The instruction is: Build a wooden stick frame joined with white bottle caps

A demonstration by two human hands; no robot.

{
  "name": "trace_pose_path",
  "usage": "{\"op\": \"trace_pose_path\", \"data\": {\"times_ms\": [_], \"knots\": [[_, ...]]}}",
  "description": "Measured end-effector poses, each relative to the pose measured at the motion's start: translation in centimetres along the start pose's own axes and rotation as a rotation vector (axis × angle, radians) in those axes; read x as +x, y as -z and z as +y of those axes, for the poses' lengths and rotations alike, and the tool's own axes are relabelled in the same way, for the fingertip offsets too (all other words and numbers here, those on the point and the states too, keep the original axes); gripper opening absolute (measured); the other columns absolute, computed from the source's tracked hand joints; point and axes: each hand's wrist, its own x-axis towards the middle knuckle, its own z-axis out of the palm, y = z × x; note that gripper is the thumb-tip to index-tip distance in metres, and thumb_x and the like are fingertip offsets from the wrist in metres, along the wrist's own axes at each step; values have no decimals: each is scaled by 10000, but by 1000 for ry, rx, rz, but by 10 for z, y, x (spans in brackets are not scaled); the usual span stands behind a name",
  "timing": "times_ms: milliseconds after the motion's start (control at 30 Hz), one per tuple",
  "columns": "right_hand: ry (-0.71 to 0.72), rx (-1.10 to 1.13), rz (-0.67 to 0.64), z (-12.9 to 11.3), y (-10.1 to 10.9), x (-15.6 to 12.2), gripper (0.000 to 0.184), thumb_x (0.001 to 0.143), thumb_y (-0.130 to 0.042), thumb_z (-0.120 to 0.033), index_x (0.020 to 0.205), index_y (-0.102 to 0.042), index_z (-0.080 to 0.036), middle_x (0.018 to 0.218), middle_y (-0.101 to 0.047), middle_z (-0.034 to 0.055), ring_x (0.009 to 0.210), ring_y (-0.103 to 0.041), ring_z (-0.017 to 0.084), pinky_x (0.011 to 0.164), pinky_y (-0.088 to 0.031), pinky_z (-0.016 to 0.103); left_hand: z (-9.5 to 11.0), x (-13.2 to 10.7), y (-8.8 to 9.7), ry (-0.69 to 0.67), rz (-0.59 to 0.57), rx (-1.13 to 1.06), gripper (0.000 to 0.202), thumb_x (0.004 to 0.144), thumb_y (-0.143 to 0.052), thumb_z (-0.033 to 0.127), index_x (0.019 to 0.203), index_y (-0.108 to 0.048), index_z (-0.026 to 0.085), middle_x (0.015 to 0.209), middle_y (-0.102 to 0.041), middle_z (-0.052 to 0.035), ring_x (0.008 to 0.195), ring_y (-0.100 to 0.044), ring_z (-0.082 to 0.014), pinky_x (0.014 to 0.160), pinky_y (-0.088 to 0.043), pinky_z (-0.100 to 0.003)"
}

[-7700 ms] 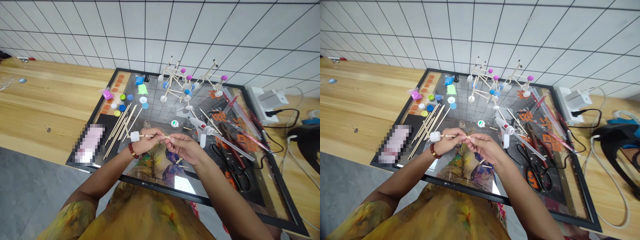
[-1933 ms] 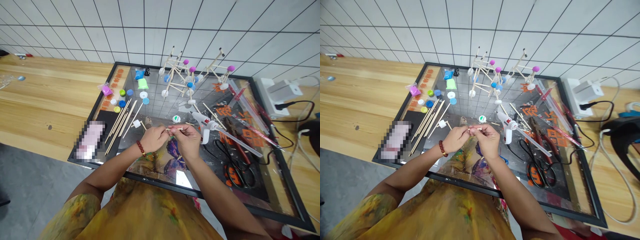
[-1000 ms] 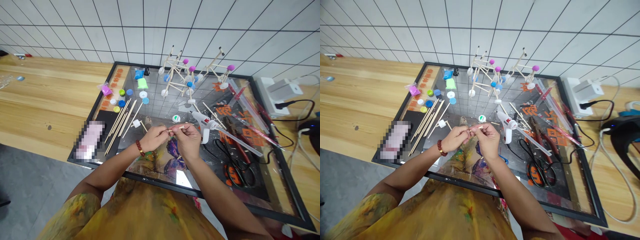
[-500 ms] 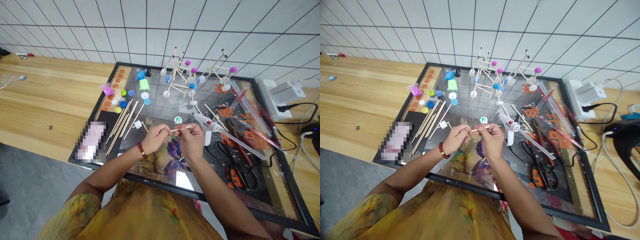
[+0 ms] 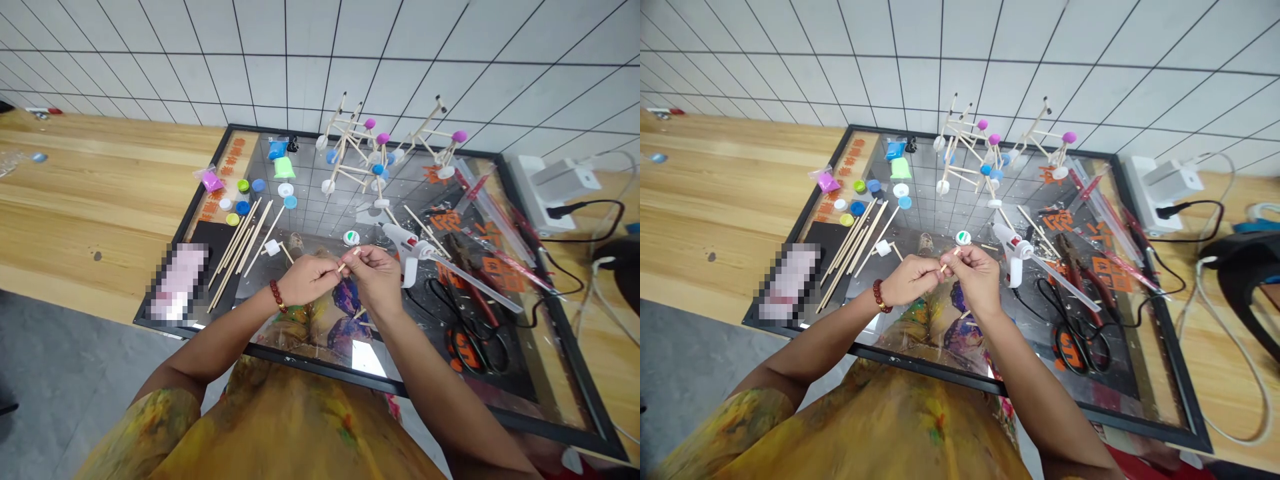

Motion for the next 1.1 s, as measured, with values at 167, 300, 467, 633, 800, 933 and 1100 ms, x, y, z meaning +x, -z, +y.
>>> {"op": "trace_pose_path", "data": {"times_ms": [167,300,467,633,800,933,1100], "knots": [[-118,-12,-108,-8,2,1,325,611,-973,-410,640,-724,-203,540,-674,-11,440,-520,103,434,-436,237,-2,3,2,177,-166,-307,274,896,-496,198,758,-729,151,574,-669,-11,539,-563,-116,604,-453,-234],[-215,24,-148,-12,2,3,406,563,-990,-474,600,-698,-195,506,-648,-10,380,-482,94,378,-385,230,1,4,1,251,-208,-460,272,894,-528,217,769,-756,137,551,-664,-22,507,-524,-103,541,-398,-212],[-147,-4,-166,-10,1,3,394,569,-1001,-462,607,-724,-185,517,-663,-6,411,-527,89,427,-420,222,4,5,2,325,-151,-443,238,795,-540,137,639,-719,147,498,-628,-3,491,-526,-97,532,-412,-206],[-23,32,-188,-7,2,-2,303,670,-963,-427,650,-751,-211,538,-664,-13,454,-541,102,453,-436,229,1,6,-7,421,-92,-600,241,797,-560,191,590,-672,140,433,-576,-17,390,-441,-75,434,-254,-203],[77,111,-185,-8,3,-4,267,733,-913,-463,705,-777,-234,661,-747,10,506,-602,119,519,-525,257,1,9,-9,478,146,-730,227,819,-571,231,612,-614,148,448,-570,-14,362,-311,-44,418,-155,-210],[33,159,-64,-6,0,-1,293,676,-938,-456,698,-760,-225,638,-728,-5,488,-565,94,493,-494,219,3,9,-3,437,147,-696,337,876,-621,377,633,-626,142,446,-553,-24,381,-353,-53,430,-165,-215],[9,189,13,-3,-3,1,343,627,-970,-421,652,-699,-213,597,-703,-23,469,-538,81,487,-483,205,2,9,-4,412,64,-733,187,821,-565,289,734,-644,143,494,-572,-5,399,-304,-53,447,-151,-224]]}}
